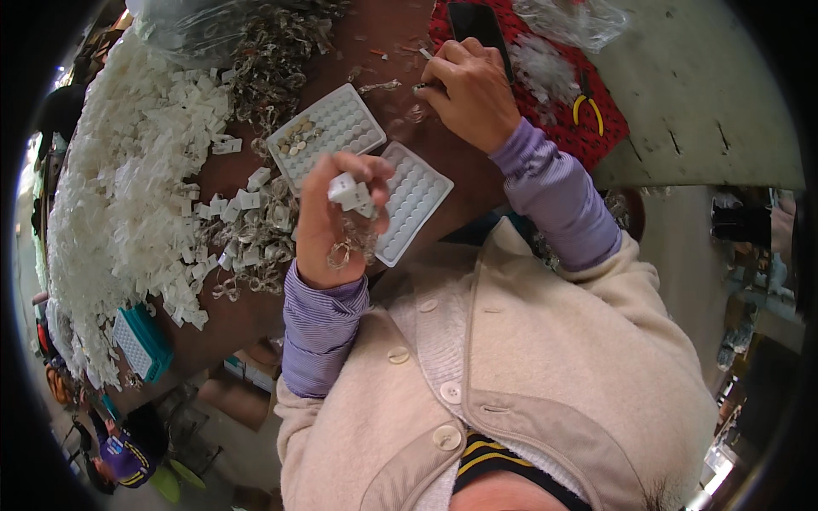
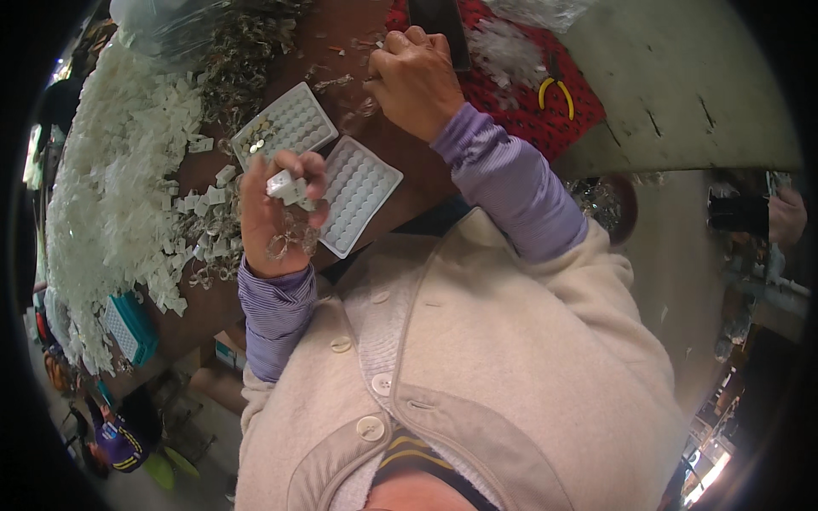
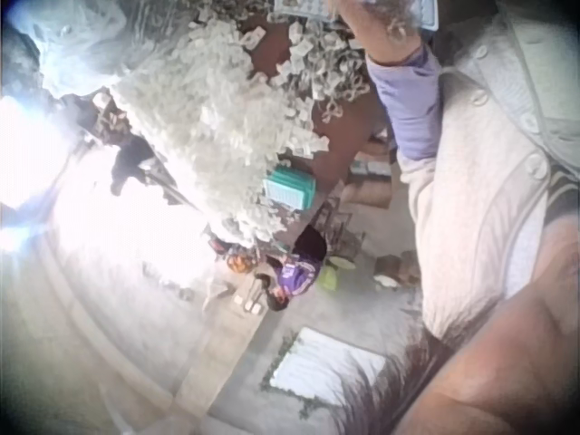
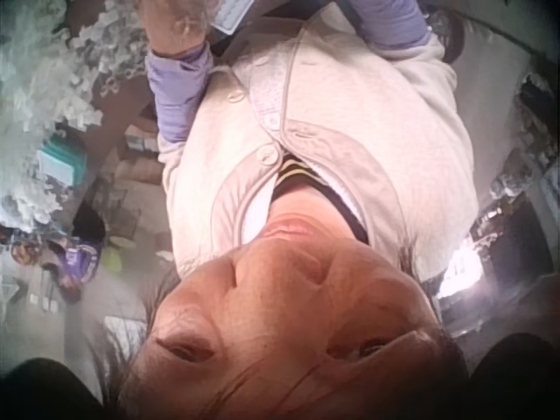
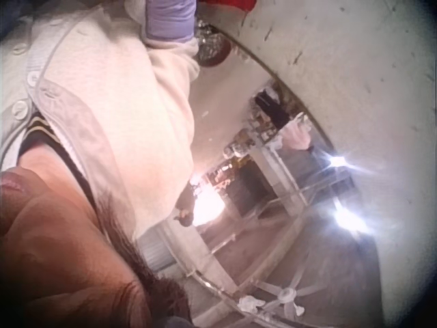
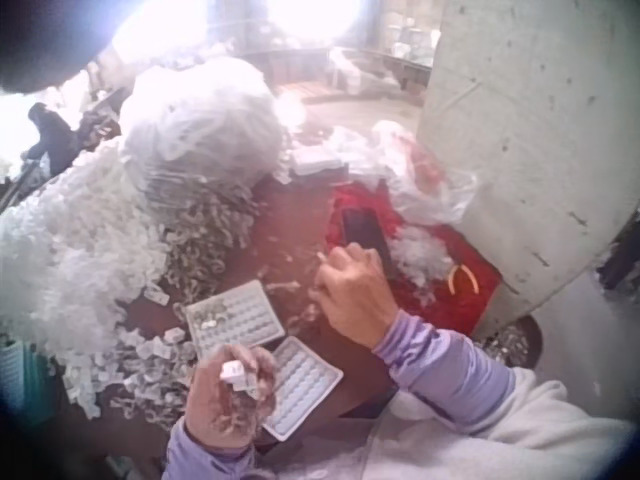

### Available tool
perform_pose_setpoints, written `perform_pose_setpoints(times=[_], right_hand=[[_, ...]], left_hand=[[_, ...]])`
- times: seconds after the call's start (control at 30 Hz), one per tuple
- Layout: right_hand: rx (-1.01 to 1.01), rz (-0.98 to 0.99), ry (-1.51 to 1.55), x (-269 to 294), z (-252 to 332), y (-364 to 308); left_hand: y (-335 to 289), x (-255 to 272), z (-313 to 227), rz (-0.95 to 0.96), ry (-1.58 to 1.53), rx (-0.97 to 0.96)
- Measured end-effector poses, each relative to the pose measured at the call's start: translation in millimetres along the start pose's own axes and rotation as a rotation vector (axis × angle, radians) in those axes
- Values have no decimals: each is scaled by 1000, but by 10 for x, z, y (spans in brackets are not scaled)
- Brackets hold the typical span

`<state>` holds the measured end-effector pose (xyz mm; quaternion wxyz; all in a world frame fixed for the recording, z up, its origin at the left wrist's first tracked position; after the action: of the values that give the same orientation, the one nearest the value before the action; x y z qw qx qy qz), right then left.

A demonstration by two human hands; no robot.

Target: The person repeatedly picks small white plastic housings and metal contacts from a cluttered workbench, inserts the contacts into the housings, and uses a smartphone flashlight to inspect the interior. Completed units are placed into a white tray. The process is repeated for multiple units.

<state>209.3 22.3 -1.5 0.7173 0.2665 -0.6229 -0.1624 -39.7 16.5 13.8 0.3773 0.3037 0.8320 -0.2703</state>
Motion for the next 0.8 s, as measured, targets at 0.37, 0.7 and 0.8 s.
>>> perform_pose_setpoints(times=[0.37,0.7,0.8], right_hand=[[122,-262,499,758,702,-447],[-273,-36,1447,697,706,-441],[-205,0,1322,678,719,-400]], left_hand=[[-55,-394,129,-321,954,-249],[-452,-181,-68,-289,1368,-796],[-475,-136,-113,-202,1323,-688]])
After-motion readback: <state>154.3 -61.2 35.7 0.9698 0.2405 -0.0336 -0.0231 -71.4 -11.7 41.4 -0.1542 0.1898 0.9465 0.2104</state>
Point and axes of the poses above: each hand's wrist, its own y-axis towards the middle knuckle, its own x-axis out of the back of the hand, z = x × y, the point moved 1 cm from there along y, towards the middle knuckle, and after that the axes turned 4 degrees about x, right-handed, at the moved point
